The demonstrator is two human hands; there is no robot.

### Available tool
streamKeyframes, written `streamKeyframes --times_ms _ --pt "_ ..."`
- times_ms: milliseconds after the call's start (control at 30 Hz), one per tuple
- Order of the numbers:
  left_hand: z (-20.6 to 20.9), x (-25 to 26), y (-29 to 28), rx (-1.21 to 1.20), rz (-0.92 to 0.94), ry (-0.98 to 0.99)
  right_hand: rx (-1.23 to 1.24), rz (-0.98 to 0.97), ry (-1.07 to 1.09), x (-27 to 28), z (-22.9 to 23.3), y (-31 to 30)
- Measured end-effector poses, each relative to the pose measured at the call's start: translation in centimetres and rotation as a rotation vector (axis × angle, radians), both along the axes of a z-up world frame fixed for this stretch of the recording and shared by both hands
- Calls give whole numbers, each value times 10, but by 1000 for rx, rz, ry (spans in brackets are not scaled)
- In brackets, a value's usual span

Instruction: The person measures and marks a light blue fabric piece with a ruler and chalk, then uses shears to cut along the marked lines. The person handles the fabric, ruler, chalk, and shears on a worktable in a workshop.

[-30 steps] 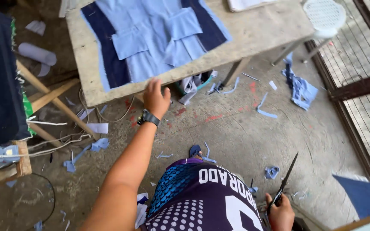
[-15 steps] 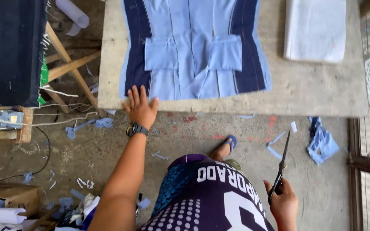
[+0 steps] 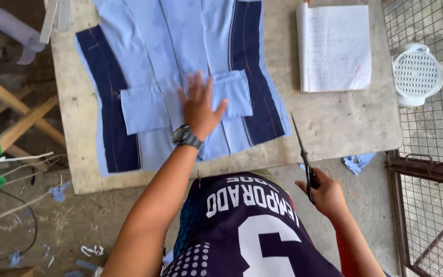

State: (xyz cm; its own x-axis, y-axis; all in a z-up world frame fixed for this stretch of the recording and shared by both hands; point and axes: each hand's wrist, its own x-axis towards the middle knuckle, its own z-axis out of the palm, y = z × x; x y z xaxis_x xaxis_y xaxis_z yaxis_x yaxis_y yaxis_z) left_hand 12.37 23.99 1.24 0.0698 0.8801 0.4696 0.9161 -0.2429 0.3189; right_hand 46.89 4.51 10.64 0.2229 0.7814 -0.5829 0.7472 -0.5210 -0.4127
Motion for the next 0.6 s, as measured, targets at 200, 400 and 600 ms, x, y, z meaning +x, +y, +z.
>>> streamKeyframes --times_ms 200,400,600 --pt "11 37 62 -528 -240 229 -278 -160 157 4 33 -12" --pt "4 36 63 -603 -213 266 -323 -316 523 30 1 -59" --pt "13 38 65 -659 -211 303 -239 -190 538 3 -19 -20"
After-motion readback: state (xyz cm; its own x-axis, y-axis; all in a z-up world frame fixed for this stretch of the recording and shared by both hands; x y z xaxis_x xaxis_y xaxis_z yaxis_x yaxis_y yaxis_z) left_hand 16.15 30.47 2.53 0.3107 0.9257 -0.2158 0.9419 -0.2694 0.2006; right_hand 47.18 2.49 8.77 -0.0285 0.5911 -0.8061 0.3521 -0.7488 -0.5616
